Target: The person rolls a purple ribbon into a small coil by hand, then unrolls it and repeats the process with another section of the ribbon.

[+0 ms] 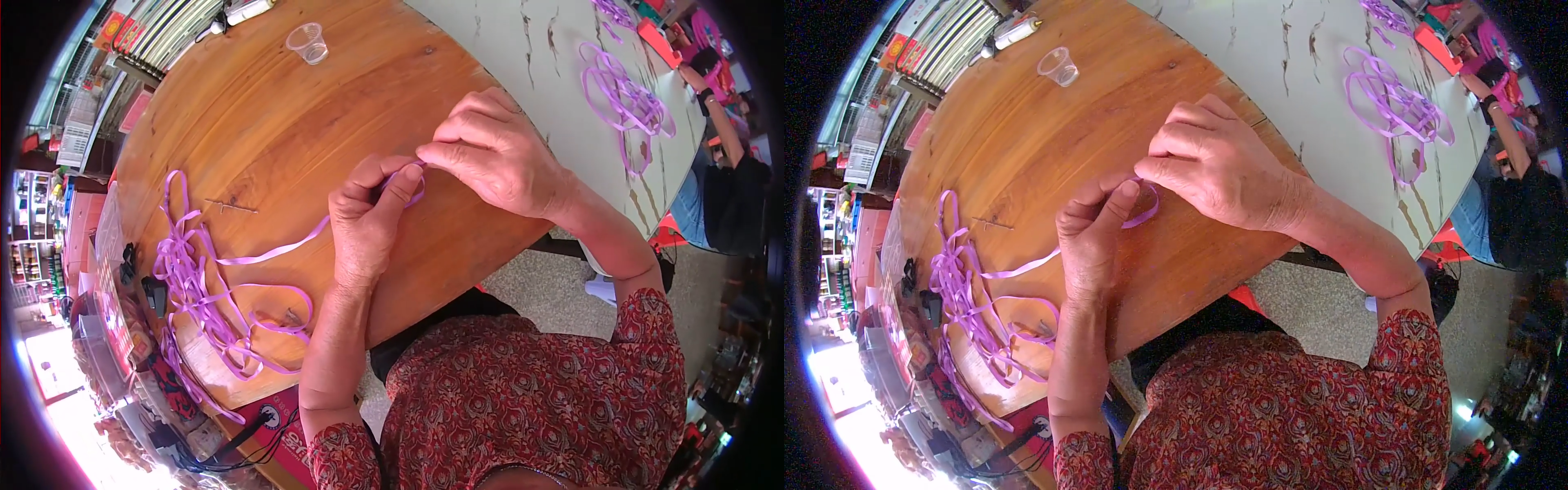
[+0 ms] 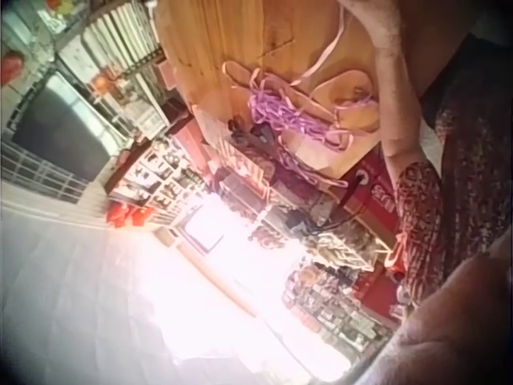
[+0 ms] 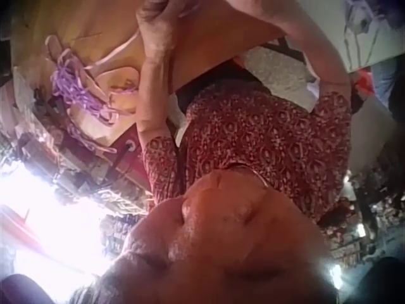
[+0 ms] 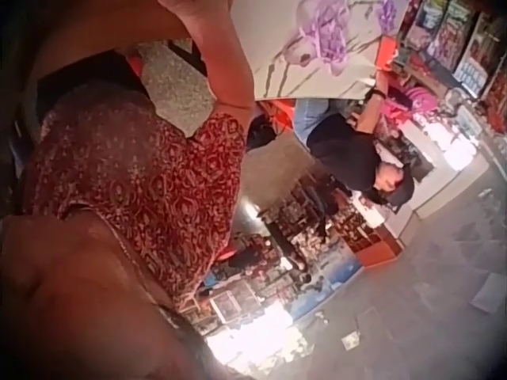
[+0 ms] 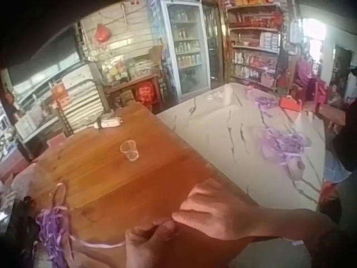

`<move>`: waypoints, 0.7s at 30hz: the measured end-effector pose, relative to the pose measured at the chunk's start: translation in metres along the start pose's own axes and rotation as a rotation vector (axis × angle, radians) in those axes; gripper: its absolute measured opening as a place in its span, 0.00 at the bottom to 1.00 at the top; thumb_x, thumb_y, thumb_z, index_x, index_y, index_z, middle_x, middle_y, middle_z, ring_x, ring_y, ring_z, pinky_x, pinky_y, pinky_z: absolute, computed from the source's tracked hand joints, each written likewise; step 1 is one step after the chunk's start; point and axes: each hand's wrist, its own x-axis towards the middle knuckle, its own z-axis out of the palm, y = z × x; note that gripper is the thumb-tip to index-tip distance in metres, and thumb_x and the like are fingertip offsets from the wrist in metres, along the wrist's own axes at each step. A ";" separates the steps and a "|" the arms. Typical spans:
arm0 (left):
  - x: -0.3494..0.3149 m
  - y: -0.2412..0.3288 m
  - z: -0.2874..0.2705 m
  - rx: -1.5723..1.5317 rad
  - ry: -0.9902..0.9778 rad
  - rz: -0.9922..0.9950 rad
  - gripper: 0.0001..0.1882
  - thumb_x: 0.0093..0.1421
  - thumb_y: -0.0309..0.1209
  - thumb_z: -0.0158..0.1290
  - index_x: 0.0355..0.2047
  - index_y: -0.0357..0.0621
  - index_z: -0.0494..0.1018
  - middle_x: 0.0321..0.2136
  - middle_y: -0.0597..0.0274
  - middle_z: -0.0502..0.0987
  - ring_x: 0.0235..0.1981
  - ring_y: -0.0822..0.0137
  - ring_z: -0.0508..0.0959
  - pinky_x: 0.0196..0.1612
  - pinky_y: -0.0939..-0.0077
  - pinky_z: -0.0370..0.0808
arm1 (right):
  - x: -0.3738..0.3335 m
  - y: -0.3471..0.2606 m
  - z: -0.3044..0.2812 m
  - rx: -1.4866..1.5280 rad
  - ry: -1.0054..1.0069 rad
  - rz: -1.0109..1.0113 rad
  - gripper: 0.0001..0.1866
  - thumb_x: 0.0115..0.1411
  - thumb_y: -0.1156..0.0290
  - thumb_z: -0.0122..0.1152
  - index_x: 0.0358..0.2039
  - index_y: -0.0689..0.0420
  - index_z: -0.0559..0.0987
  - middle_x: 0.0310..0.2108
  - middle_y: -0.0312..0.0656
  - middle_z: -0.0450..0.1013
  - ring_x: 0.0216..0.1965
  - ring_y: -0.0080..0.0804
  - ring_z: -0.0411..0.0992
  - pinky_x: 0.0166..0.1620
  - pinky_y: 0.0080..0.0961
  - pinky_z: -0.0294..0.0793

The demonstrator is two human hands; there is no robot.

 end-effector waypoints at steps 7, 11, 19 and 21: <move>0.005 -0.010 -0.010 0.236 0.005 0.140 0.02 0.55 0.19 0.56 0.30 0.37 0.76 0.23 0.70 0.72 0.23 0.80 0.69 0.27 0.86 0.66 | -0.008 0.007 -0.009 0.105 -0.070 0.134 0.05 0.46 0.75 0.66 0.26 0.56 0.79 0.25 0.33 0.68 0.29 0.30 0.67 0.35 0.25 0.66; 0.004 0.002 -0.008 0.123 -0.016 0.047 0.04 0.55 0.19 0.56 0.31 0.39 0.76 0.23 0.69 0.73 0.22 0.80 0.69 0.25 0.86 0.66 | -0.010 0.002 -0.023 0.591 -0.350 0.510 0.03 0.51 0.74 0.64 0.28 0.58 0.81 0.28 0.35 0.71 0.30 0.27 0.67 0.35 0.22 0.66; 0.002 -0.002 0.004 -0.291 -0.004 -0.052 0.04 0.58 0.23 0.54 0.34 0.42 0.73 0.26 0.67 0.76 0.20 0.78 0.72 0.21 0.86 0.69 | -0.026 0.003 0.021 1.974 -0.015 0.806 0.13 0.59 0.75 0.55 0.45 0.61 0.77 0.37 0.35 0.74 0.33 0.23 0.65 0.38 0.23 0.64; 0.002 -0.003 0.004 -0.326 0.024 -0.031 0.04 0.58 0.22 0.54 0.35 0.42 0.73 0.26 0.66 0.76 0.20 0.78 0.72 0.21 0.86 0.69 | -0.021 0.003 0.024 1.937 -0.001 0.809 0.14 0.59 0.76 0.54 0.46 0.61 0.77 0.38 0.35 0.74 0.34 0.23 0.65 0.39 0.24 0.65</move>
